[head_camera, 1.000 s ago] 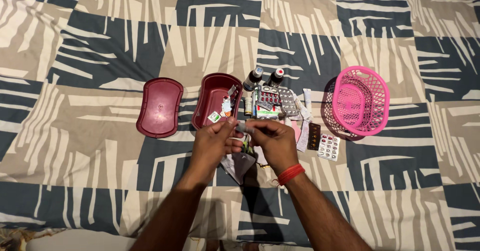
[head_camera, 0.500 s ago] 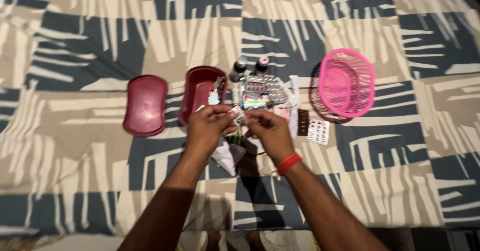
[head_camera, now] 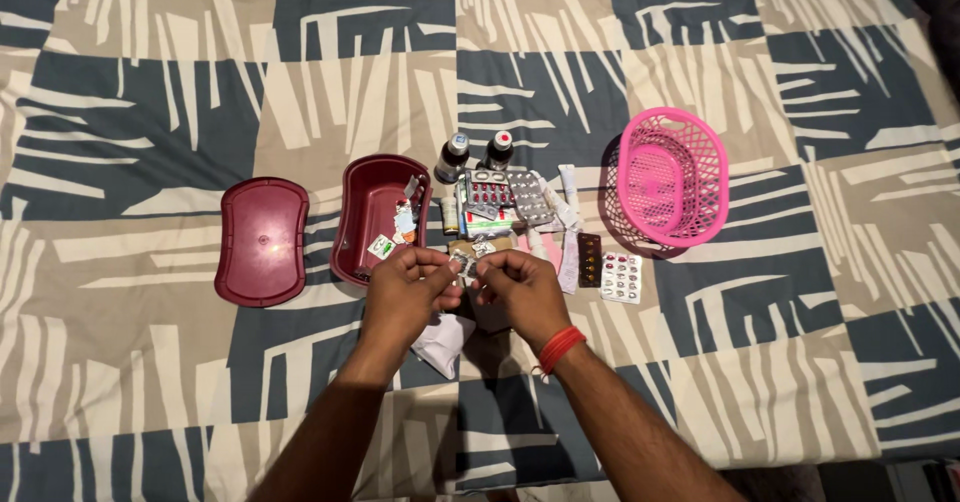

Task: The person unpacks various medical items from a white cloth bundle on a bed, including bottles, blister packs, and boxes. They place the items into a pink basket and a red plastic container, then arrange them neatly.

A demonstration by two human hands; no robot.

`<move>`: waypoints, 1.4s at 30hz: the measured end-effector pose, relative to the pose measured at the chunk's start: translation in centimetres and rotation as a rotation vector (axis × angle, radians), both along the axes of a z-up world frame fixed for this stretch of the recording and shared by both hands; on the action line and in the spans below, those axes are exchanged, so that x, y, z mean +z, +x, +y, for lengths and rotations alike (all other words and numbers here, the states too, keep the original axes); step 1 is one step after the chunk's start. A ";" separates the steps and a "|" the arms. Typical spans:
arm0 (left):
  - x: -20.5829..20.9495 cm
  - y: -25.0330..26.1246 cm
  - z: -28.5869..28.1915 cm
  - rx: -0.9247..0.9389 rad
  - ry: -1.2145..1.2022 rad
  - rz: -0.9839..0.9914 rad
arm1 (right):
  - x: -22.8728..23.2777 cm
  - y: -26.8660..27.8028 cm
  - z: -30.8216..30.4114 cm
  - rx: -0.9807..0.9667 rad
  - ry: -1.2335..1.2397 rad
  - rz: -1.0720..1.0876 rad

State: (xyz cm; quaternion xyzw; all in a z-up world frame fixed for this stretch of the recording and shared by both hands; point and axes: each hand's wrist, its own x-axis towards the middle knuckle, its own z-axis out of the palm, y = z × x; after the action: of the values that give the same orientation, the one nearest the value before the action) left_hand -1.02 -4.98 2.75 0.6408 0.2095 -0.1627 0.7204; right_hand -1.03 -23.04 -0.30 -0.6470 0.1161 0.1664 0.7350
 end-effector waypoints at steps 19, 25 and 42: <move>-7.7 11.3 4.5 -0.165 0.742 -0.117 | -6.5 2.1 0.1 -0.419 -0.477 0.150; -7.1 13.6 3.7 -0.503 1.025 -0.101 | -8.3 0.7 -1.4 -0.317 -0.398 0.029; -6.3 10.8 5.7 -0.576 1.258 -0.334 | -6.0 -0.2 -1.7 -0.272 -0.208 0.128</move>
State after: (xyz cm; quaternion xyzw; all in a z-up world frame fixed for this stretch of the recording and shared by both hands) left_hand 9.75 0.69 -3.60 0.9814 -0.0271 -0.0944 0.1649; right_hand -1.20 -24.75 -6.34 -0.6861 0.2654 0.0933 0.6709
